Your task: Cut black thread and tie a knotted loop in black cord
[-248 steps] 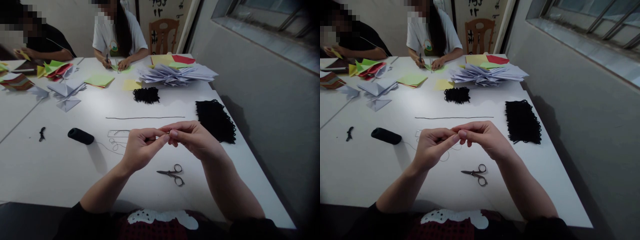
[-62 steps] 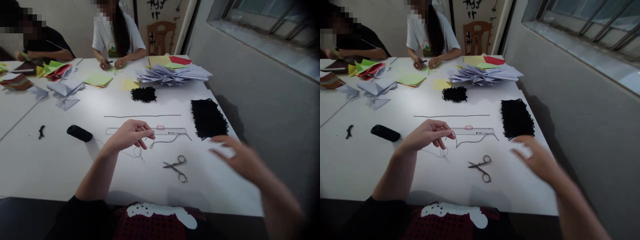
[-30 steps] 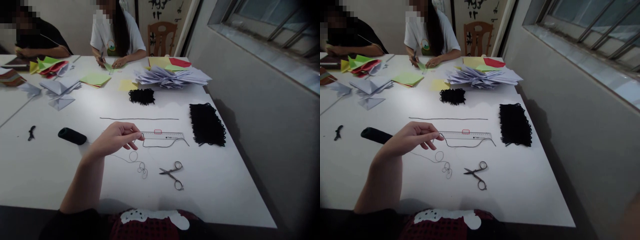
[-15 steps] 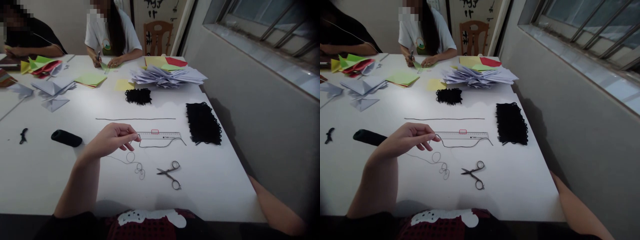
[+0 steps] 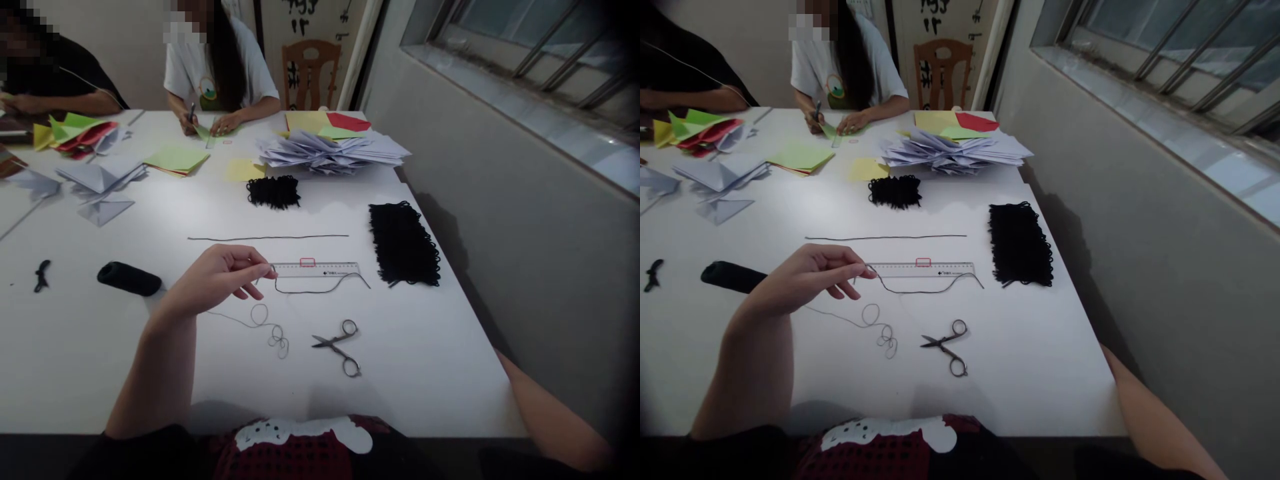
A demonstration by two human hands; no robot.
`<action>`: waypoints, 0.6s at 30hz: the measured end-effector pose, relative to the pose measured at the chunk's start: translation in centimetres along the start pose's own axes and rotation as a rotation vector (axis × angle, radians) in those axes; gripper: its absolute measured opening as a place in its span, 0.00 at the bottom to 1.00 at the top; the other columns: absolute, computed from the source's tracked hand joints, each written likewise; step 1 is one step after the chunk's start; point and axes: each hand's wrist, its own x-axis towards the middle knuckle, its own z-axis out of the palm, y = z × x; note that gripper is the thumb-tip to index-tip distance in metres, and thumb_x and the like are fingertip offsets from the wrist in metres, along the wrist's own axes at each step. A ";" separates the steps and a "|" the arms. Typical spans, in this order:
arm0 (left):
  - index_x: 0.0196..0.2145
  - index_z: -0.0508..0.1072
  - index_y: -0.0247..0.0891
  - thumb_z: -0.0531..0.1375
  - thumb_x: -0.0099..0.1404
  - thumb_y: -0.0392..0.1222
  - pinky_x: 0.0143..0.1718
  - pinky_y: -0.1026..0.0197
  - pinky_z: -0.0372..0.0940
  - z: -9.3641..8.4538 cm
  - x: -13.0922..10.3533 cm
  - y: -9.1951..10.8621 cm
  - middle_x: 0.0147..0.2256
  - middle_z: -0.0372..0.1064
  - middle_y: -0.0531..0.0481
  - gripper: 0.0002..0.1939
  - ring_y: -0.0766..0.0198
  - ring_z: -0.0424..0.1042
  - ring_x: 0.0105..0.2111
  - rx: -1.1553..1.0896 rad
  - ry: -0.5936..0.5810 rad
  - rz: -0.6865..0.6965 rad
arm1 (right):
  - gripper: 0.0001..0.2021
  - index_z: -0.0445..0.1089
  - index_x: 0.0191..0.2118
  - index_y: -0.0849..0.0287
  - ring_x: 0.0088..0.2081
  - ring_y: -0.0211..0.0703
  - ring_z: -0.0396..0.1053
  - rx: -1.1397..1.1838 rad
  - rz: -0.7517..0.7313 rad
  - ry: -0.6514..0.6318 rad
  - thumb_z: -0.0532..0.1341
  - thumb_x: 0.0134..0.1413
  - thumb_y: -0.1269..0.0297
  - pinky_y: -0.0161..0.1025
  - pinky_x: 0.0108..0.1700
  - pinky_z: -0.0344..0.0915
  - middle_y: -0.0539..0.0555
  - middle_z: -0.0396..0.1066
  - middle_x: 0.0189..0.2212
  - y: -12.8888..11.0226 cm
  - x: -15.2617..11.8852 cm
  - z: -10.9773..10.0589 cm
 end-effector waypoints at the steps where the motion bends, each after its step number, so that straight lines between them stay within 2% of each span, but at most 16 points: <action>1: 0.34 0.78 0.39 0.61 0.64 0.49 0.25 0.70 0.69 0.0 0.0 0.0 0.38 0.79 0.48 0.11 0.65 0.78 0.27 0.002 -0.001 -0.001 | 0.10 0.71 0.42 0.58 0.37 0.38 0.71 0.001 0.028 -0.003 0.58 0.64 0.57 0.35 0.36 0.69 0.55 0.72 0.39 0.5 0.3 0.1; 4: 0.34 0.78 0.39 0.62 0.63 0.50 0.25 0.69 0.69 0.1 0.1 0.0 0.39 0.79 0.48 0.12 0.65 0.79 0.27 0.010 -0.006 -0.004 | 0.21 0.70 0.25 0.61 0.32 0.44 0.71 -0.055 0.137 0.045 0.53 0.65 0.54 0.40 0.31 0.59 0.56 0.69 0.25 1.3 2.1 0.4; 6: 0.34 0.78 0.39 0.62 0.63 0.50 0.25 0.69 0.70 0.1 0.3 0.0 0.39 0.79 0.48 0.12 0.65 0.79 0.27 0.017 -0.010 -0.006 | 0.21 0.65 0.19 0.60 0.28 0.48 0.69 -0.132 0.206 0.135 0.56 0.59 0.54 0.46 0.30 0.53 0.55 0.61 0.18 1.6 3.6 0.3; 8: 0.33 0.78 0.39 0.61 0.63 0.50 0.25 0.69 0.70 0.2 0.4 0.0 0.39 0.79 0.48 0.12 0.64 0.78 0.27 0.025 -0.011 -0.006 | 0.14 0.61 0.20 0.57 0.24 0.45 0.63 -0.197 0.245 0.215 0.66 0.47 0.59 0.47 0.30 0.51 0.50 0.55 0.16 1.7 4.8 -0.1; 10: 0.33 0.78 0.39 0.62 0.62 0.49 0.25 0.69 0.70 0.3 0.6 0.0 0.38 0.79 0.48 0.11 0.64 0.78 0.27 0.031 -0.014 -0.004 | 0.16 0.60 0.22 0.55 0.22 0.41 0.57 -0.227 0.240 0.233 0.71 0.36 0.65 0.46 0.30 0.51 0.48 0.55 0.16 1.8 5.3 -0.4; 13: 0.32 0.77 0.39 0.62 0.62 0.50 0.24 0.68 0.70 0.4 0.8 -0.2 0.38 0.79 0.48 0.11 0.64 0.79 0.27 0.038 -0.017 -0.007 | 0.15 0.61 0.24 0.55 0.21 0.38 0.53 -0.233 0.196 0.181 0.70 0.37 0.63 0.44 0.30 0.53 0.48 0.57 0.18 1.8 5.1 -0.6; 18: 0.33 0.77 0.40 0.61 0.62 0.50 0.24 0.68 0.70 0.4 0.9 -0.3 0.39 0.79 0.48 0.11 0.63 0.79 0.27 0.056 -0.030 -0.006 | 0.11 0.68 0.30 0.59 0.22 0.37 0.54 -0.290 0.128 0.140 0.69 0.41 0.62 0.41 0.29 0.54 0.50 0.61 0.19 1.0 4.4 -0.3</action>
